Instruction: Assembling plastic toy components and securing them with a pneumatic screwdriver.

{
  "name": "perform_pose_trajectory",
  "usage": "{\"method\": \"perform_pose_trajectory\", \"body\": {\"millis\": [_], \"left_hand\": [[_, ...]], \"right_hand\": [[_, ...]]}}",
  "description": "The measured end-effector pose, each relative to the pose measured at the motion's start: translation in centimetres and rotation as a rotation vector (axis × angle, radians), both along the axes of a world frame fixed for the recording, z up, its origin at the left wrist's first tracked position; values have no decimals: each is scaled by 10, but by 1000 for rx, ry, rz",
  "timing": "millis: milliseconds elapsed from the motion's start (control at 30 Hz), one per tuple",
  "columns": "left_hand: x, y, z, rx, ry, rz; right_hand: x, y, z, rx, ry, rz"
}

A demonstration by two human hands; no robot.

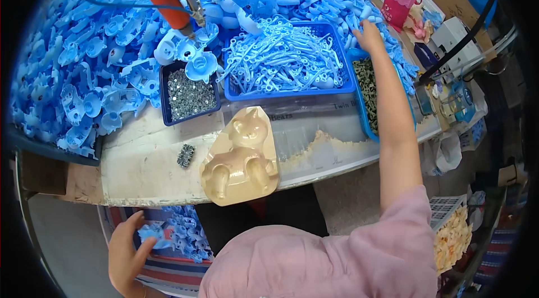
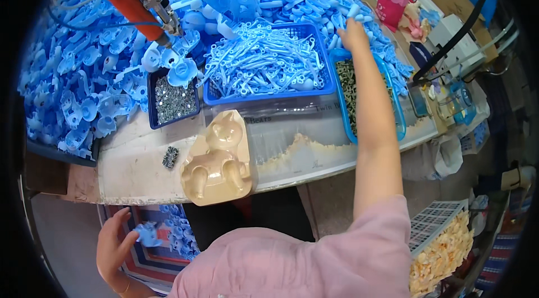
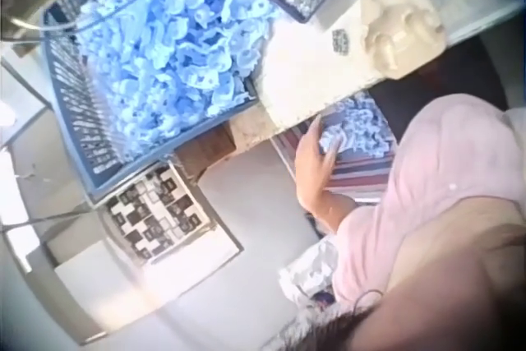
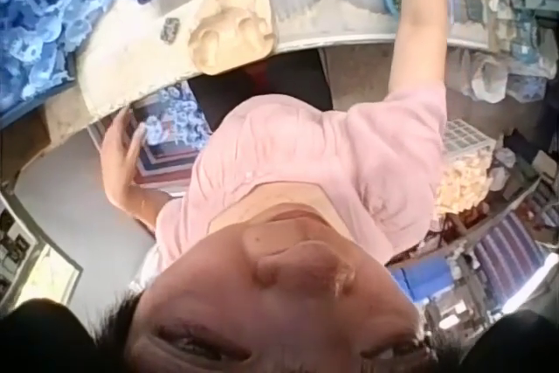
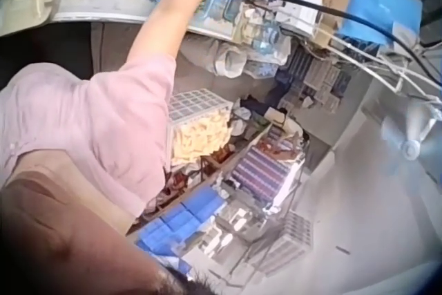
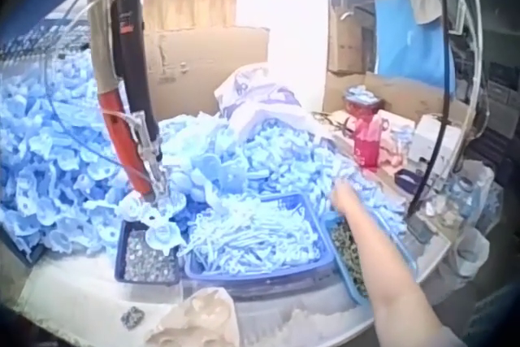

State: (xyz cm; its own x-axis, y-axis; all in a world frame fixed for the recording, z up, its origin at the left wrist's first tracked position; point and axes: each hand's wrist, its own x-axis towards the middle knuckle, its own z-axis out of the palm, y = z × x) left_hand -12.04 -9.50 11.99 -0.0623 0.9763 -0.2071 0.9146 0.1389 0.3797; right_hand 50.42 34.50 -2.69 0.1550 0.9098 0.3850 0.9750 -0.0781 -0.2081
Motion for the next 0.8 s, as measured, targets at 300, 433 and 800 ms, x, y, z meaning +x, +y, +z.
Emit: {"method": "perform_pose_trajectory", "body": {"millis": [300,433,800], "left_hand": [[112,113,-28,212,-368,-573],[186,151,-56,298,-767,-470],[182,136,-102,471,-549,-489]], "right_hand": [[-51,-101,97,-342,690,476],[-134,-179,106,-643,776,1074],[-38,-60,63,-133,800,264]]}}
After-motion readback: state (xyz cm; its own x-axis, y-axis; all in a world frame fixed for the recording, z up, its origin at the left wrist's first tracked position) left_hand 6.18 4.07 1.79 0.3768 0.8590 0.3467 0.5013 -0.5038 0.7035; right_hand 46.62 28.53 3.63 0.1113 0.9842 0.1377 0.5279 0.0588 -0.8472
